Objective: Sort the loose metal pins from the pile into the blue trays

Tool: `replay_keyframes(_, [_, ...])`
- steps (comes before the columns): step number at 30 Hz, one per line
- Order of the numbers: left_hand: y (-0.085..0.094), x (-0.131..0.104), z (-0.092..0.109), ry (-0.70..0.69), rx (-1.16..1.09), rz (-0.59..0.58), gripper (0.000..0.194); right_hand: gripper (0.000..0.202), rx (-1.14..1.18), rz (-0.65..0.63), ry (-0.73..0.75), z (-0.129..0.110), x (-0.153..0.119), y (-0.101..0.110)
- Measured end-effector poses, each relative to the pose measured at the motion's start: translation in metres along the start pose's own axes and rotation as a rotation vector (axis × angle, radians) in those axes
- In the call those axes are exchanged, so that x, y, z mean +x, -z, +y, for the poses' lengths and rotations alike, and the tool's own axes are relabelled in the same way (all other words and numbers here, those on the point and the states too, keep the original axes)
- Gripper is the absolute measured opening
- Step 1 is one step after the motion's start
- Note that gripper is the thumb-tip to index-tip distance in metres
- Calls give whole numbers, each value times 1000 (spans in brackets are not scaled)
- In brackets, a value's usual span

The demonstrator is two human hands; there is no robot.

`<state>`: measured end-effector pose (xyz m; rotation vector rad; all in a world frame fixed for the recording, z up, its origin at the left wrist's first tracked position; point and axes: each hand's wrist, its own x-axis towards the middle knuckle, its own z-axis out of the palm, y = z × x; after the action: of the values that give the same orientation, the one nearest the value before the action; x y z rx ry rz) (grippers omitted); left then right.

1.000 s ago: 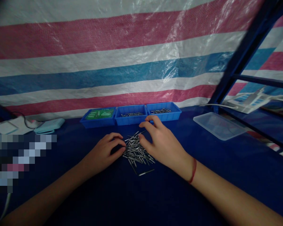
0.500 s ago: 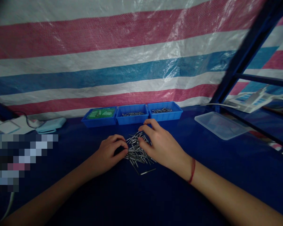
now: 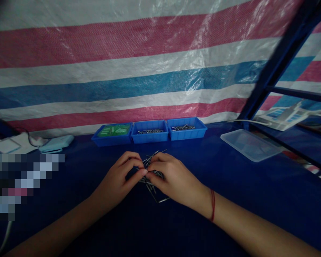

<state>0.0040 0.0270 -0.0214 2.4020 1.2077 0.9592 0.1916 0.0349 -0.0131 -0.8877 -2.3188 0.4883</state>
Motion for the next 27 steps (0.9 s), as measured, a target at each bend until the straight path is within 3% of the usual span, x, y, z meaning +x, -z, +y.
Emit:
replay_keyframes(6, [0, 1, 3, 51, -132, 98, 4, 15, 176, 20, -42, -4, 1, -1])
replay_keyframes(10, [-2, 0, 2, 99, -190, 102, 5, 13, 240, 50, -50, -3, 2, -3])
replay_keyframes(27, [-4, 1, 3, 133, -235, 109, 9, 11, 235, 42, -102, -1, 1, -6])
